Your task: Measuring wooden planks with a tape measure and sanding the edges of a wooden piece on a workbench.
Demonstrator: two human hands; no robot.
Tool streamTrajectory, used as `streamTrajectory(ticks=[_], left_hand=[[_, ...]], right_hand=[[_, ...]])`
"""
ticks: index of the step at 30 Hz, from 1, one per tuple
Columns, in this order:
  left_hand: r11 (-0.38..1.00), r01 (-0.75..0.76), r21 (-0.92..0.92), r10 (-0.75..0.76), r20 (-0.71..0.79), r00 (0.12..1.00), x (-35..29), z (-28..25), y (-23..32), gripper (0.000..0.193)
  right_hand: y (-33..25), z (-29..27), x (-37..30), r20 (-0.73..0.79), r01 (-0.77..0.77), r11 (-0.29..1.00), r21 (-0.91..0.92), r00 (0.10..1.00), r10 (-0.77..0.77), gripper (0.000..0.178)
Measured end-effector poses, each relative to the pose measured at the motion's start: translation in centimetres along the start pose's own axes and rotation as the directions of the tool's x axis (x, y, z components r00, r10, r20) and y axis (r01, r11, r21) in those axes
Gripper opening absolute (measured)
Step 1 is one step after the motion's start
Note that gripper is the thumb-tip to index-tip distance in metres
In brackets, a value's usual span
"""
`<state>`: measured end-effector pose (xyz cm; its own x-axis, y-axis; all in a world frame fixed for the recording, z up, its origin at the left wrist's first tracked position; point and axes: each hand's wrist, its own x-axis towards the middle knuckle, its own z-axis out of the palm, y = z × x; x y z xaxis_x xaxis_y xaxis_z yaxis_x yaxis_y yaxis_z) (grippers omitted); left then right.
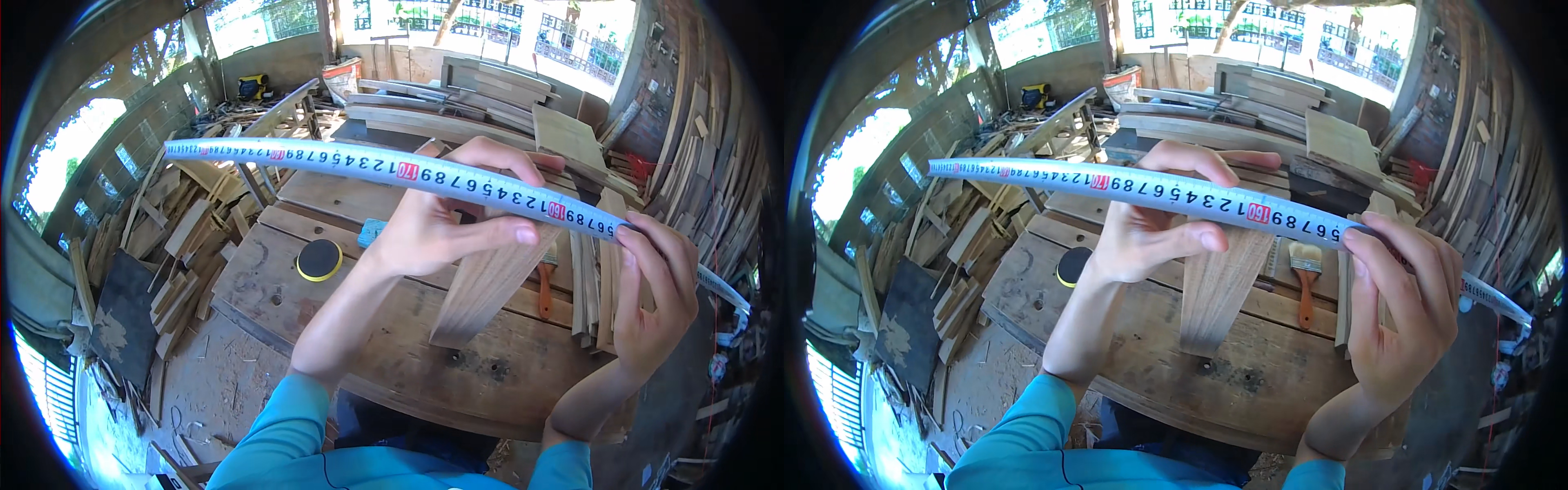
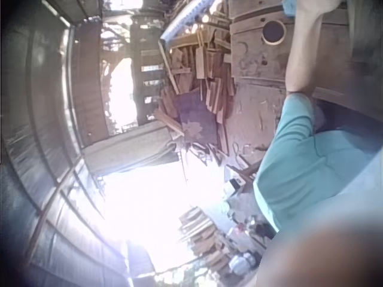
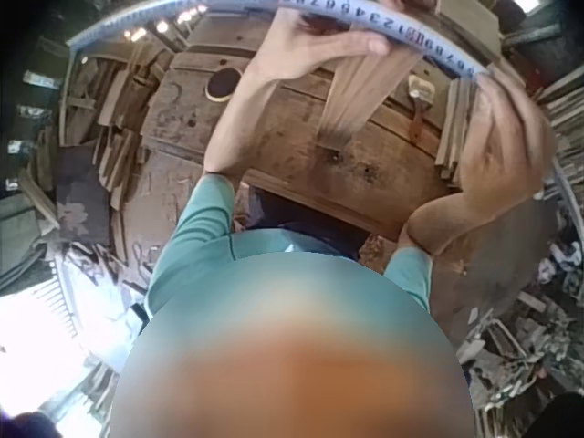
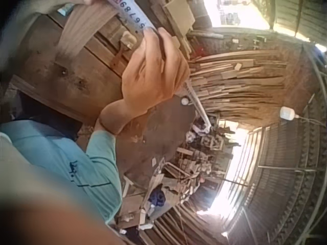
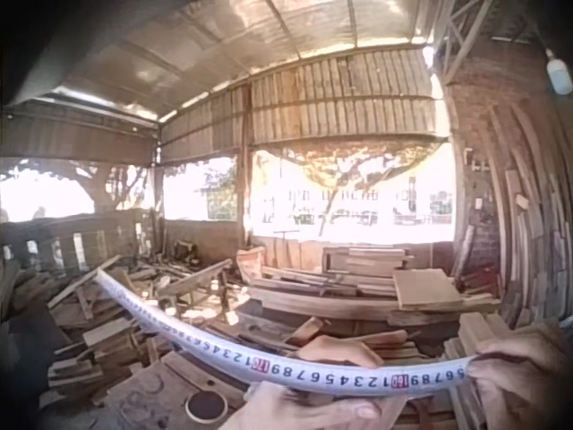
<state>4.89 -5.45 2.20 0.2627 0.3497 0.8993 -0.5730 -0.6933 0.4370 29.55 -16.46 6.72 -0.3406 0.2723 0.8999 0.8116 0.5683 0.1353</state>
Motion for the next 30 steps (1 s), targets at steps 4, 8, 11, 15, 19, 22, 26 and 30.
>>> streamTrajectory(ticks=[4, 8, 11, 15, 19, 22, 26, 30], left_hand=[[0.99, 0.137, 0.038, -0.135, -0.035, 0.99, -0.5, -0.2, 0.5, 0.039], [0.991, 0.086, 0.107, -0.093, 0.065, 0.994, -0.1, -0.8, 0.6, 0.048], [0.997, 0.027, 0.072, -0.033, 0.092, 0.995, -0.2, -0.8, 0.0, 0.053], [1.0, 0.021, -0.018, -0.02, 0.02, 1.0, -0.3, -0.3, -0.4, 0.051], [1.0, -0.003, -0.017, 0.004, 0.032, 0.999, -0.4, -0.2, -0.7, 0.052], [0.999, -0.023, -0.033, 0.025, 0.037, 0.999, -0.4, -0.1, -0.9, 0.055], [0.997, -0.071, -0.017, 0.072, 0.065, 0.995, -0.4, -0.2, -1.7, 0.06], [0.986, -0.163, -0.039, 0.165, 0.082, 0.983, -0.4, -0.1, -2.5, 0.062]], right_hand=[[0.1, 0.1, 0.0, 0.014, -0.007, 1.0, 0.001, 1.0, 0.007, 0.022], [0.0, 0.1, 0.0, 0.018, -0.013, 1.0, -0.007, 1.0, 0.013, 0.022], [0.0, 0.3, 0.0, 0.014, -0.008, 1.0, -0.004, 1.0, 0.008, 0.021], [0.4, 0.4, 0.0, 0.002, -0.009, 1.0, 0.001, 1.0, 0.009, 0.022], [0.7, 0.5, -0.1, -0.012, -0.021, 1.0, 0.003, 1.0, 0.021, 0.022], [0.7, 0.5, -0.1, -0.014, -0.028, 1.0, 0.011, 0.999, 0.028, 0.022], [0.9, 0.4, 0.0, -0.014, -0.01, 1.0, 0.008, 1.0, 0.01, 0.022], [1.2, 0.5, -0.2, -0.021, -0.011, 1.0, 0.015, 1.0, 0.011, 0.021]])
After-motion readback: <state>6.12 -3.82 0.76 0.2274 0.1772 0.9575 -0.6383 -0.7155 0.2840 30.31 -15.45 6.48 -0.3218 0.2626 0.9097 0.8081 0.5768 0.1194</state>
